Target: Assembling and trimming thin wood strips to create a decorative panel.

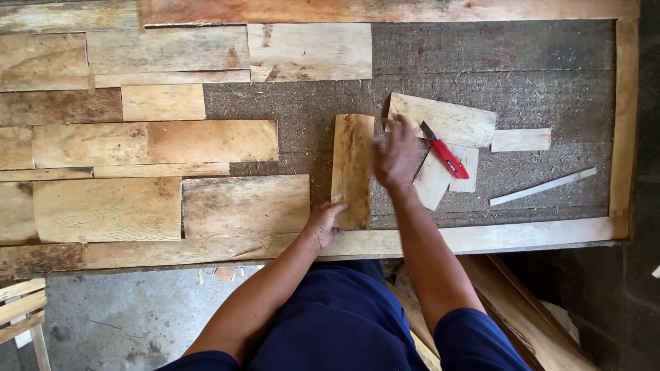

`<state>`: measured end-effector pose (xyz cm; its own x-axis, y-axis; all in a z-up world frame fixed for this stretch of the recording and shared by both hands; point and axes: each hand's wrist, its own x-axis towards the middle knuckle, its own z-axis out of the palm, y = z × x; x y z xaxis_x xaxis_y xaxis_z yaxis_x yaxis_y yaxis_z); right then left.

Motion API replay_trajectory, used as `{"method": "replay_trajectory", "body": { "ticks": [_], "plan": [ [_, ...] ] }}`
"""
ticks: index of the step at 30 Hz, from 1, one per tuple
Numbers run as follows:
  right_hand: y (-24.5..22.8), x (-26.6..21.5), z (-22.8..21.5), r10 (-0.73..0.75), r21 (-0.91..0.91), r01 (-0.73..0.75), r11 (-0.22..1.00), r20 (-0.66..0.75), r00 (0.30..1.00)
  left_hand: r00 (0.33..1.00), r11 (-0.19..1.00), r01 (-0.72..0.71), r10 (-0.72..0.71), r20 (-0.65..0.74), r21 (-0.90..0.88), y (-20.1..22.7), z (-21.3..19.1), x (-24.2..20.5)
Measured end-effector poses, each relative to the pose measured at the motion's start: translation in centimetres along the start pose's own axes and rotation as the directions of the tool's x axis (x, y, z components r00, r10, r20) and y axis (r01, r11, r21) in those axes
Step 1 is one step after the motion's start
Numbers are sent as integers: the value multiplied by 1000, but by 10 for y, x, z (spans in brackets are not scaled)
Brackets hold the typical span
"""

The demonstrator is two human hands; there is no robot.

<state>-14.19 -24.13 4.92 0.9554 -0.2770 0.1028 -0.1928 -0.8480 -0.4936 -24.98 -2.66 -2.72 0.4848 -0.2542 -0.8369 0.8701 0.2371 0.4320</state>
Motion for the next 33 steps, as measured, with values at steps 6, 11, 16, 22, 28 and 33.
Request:
{"method": "replay_trajectory", "body": {
  "ticks": [6, 11, 16, 22, 28, 33],
  "plan": [
    [-64, 16, 47, -186, 98, 168, 981, 216, 959, 987, 989, -71, 88, 131, -132, -19, -5, 19],
    [-72, 23, 53, -96, -125, 154, 980, 380, 920, 987, 973, 41, -5, 158, -226, -6, 9, 2],
    [-78, 16, 44, -114, -126, 171, 977, 372, 921, 972, 966, -8, 68, 224, -257, -18, 11, 9],
    [-80, 19, 47, -86, -147, 151, 977, 377, 922, 998, 991, 59, -56, 25, -120, -5, 16, 10],
    [-77, 18, 55, -71, -181, 150, 972, 382, 921, 992, 969, 116, -123, -22, -218, -6, 30, 6],
    [-76, 18, 55, -83, -171, 152, 973, 352, 932, 991, 954, 122, -133, -20, -275, -5, 34, 2]
  ]
}}
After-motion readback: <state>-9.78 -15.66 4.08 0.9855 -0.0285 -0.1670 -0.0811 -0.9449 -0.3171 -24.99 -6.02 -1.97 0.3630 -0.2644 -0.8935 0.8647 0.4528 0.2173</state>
